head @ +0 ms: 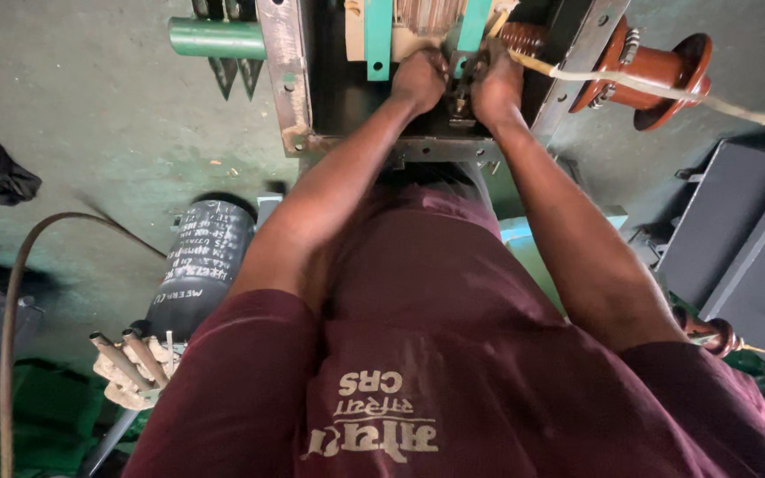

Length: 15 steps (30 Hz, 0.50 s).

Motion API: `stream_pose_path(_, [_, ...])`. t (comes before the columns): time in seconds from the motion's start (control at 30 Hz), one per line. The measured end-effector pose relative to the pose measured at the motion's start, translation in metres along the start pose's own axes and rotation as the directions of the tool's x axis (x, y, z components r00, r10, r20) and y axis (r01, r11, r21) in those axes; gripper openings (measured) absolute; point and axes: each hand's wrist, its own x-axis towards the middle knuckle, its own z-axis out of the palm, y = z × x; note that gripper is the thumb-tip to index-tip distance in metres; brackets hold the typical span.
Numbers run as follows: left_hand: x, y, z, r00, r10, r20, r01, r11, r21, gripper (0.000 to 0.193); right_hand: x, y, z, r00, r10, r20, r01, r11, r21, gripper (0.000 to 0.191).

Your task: The person works on a transformer assembly in a workshop, fitting small hardware parts onto the coil and bushing assembly by hand, retrieving fasteners from an orange bowl, and tightening components with a wrench. They move around the unit to reach different sides while securing parts.

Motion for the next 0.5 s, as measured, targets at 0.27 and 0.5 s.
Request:
stream_pose_path(0.27, [0.002, -0.004, 0.002, 0.995, 0.032, 0.092, -0.040, 0.995, 0.088, 0.012, 0.001, 0.023, 0.004, 0.988, 0.028, 0.154, 0.023, 0.948, -0.318, 0.025])
stream_pose_path(0.5, [0.006, -0.014, 0.014, 0.972, 0.234, 0.019, -0.234, 0.962, 0.140, 0.024, 0.013, 0.035, 0.012, 0.761, 0.527, 0.378, -0.646, 0.667, 0.371, 0.026])
